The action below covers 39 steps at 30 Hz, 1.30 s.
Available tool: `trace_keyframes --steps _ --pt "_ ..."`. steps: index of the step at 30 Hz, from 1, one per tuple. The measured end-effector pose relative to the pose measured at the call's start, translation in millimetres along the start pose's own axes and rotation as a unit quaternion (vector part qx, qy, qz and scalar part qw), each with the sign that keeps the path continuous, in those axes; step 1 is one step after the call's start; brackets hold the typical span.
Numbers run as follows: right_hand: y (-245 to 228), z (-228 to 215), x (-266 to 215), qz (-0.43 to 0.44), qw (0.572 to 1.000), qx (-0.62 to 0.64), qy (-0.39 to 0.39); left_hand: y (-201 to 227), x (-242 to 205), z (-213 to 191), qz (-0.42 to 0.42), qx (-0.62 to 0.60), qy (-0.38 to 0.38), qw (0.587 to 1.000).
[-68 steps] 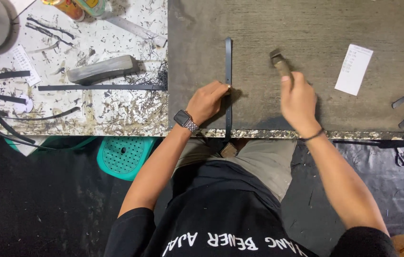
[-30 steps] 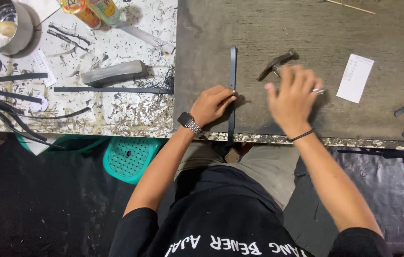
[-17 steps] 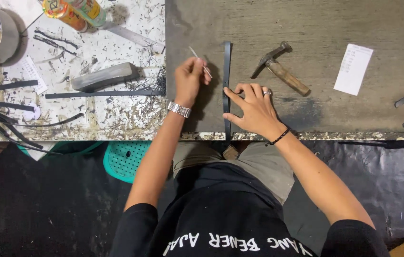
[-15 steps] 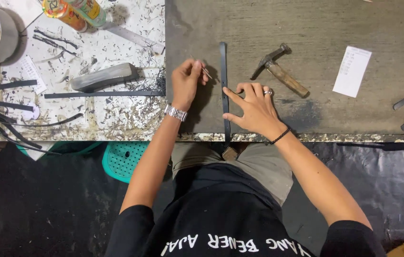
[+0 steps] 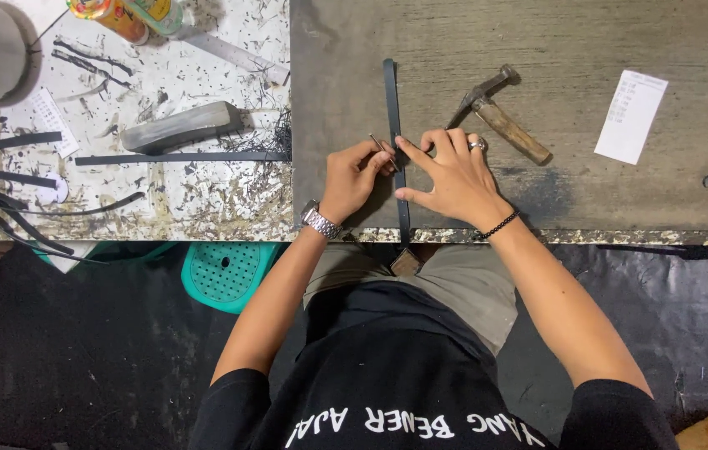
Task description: Using a hammer and a punch tool to create holes at regular intervals along a leather strap on a workbench.
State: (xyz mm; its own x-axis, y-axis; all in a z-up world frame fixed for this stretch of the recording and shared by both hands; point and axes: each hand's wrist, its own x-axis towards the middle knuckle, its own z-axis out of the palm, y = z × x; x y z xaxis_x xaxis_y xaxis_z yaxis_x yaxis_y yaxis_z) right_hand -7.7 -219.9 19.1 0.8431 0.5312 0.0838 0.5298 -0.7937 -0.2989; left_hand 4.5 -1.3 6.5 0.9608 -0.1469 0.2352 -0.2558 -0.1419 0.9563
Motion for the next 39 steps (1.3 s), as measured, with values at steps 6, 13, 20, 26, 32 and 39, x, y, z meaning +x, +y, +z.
trace_keyframes --steps 6,13,20,26,32,39 --pt "-1 -1 0 -0.005 1.0 -0.003 0.009 -3 -1 1 0.015 0.013 -0.013 1.0" --pt "-2 -1 0 -0.002 1.0 0.001 0.007 1 0 1 0.031 0.022 -0.016 0.999" --pt "-2 1 0 -0.002 1.0 0.003 0.016 4 0 1 0.041 0.028 -0.017 0.999" --pt "-1 1 -1 -0.003 1.0 0.004 0.013 1 0 1 0.034 0.023 -0.018 0.999" --pt "-3 -1 0 0.006 1.0 0.005 0.006 -9 -4 3 0.038 0.029 -0.019 0.999" --pt "19 7 -13 0.033 0.99 0.012 0.139 -30 -16 6 0.168 0.143 -0.067 0.973"
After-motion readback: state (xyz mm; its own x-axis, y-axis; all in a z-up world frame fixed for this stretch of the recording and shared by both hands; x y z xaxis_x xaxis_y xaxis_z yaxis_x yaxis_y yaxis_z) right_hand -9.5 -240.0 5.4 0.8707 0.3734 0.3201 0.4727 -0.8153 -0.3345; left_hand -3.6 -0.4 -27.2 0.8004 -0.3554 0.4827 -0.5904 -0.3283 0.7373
